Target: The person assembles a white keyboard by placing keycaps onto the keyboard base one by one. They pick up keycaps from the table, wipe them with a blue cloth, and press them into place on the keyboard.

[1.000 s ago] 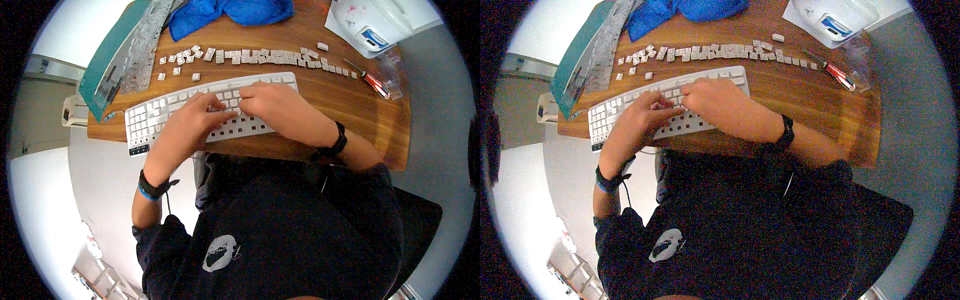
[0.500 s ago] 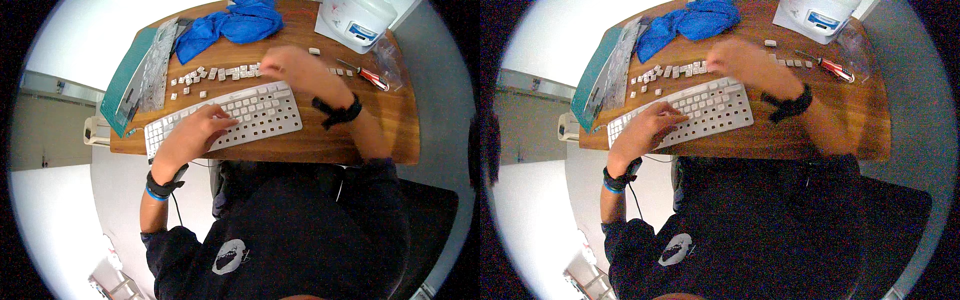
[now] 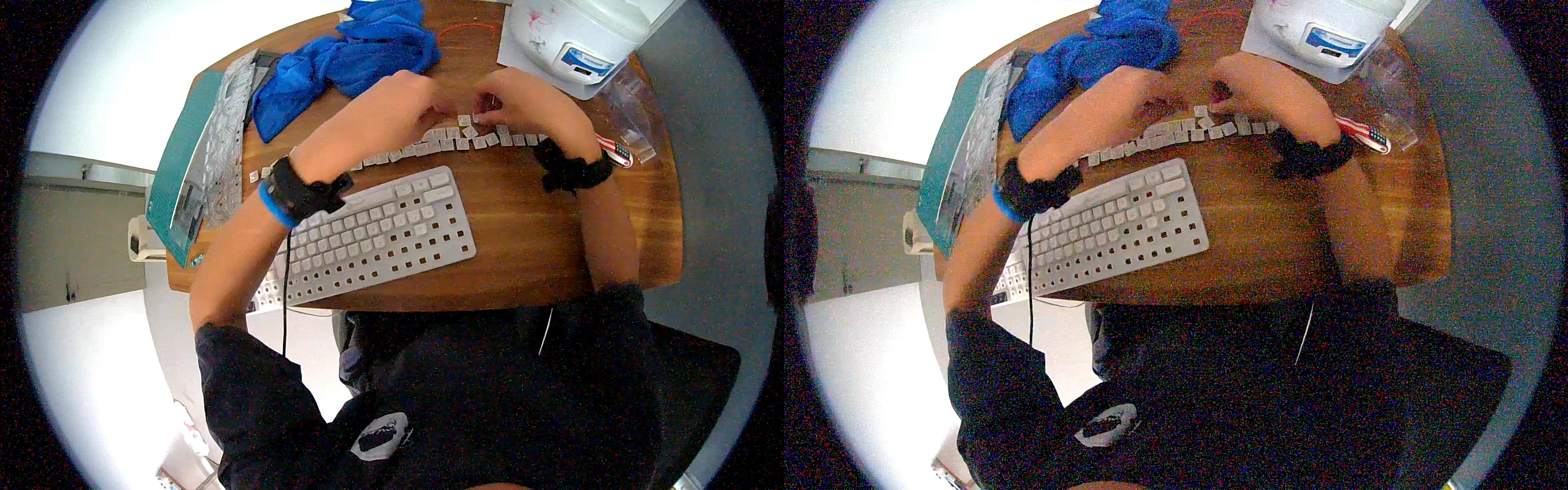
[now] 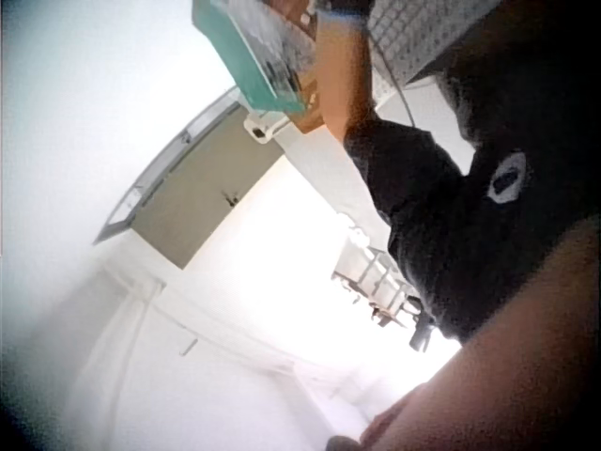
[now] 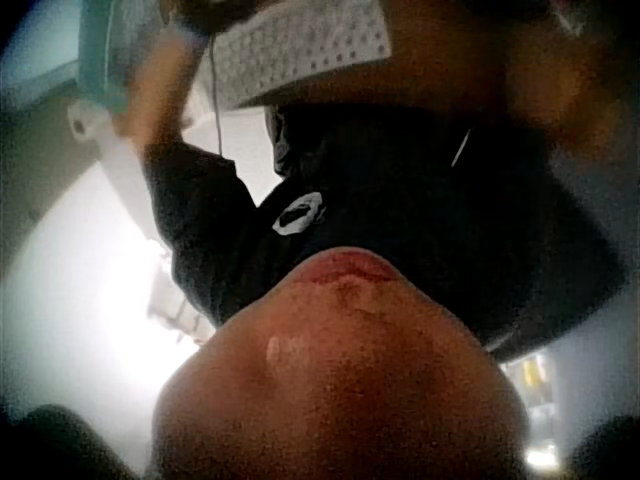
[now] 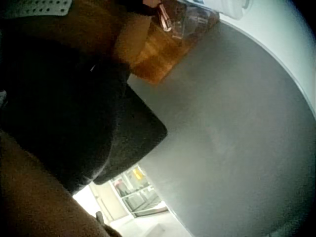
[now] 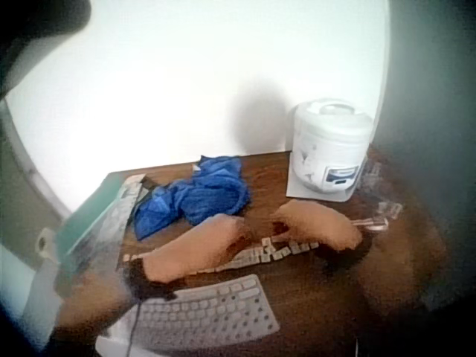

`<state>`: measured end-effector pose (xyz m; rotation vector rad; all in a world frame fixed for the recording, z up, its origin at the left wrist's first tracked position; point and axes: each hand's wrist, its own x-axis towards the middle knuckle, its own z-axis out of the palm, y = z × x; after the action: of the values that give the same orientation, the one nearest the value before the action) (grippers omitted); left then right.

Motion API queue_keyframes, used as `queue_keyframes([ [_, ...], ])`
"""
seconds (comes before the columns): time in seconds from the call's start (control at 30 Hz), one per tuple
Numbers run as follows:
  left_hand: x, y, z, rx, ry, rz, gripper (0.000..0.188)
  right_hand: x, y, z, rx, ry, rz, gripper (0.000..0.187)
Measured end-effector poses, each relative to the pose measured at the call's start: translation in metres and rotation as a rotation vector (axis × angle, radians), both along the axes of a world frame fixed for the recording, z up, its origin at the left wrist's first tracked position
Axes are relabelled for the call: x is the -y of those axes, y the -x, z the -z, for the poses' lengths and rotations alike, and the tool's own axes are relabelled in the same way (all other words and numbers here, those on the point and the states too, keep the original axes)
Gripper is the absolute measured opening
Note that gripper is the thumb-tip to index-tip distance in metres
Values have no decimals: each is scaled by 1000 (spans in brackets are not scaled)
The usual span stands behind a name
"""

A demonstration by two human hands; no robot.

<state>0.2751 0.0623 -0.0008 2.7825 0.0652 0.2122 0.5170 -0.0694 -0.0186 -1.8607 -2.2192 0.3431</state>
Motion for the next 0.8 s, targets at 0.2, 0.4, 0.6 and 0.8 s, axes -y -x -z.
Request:
queue_keyframes([
  [0.2, -6, -37, 13, -19, 131, 66, 23, -3, -4, 14, -72, -1, 19, 16],
  [0.4, -10, -46, 13, -77, -22, 26, 22, 0, -2, 5, -9, -5, 21, 22],
  [0.6, -23, -23, 13, 78, -86, 10, 18, 2, 6, -2, -31, -60, -68, 21],
  [0.8, -45, 14, -4, 161, 143, -143, 16, 4, 20, -11, -100, -53, -32, 20],
])
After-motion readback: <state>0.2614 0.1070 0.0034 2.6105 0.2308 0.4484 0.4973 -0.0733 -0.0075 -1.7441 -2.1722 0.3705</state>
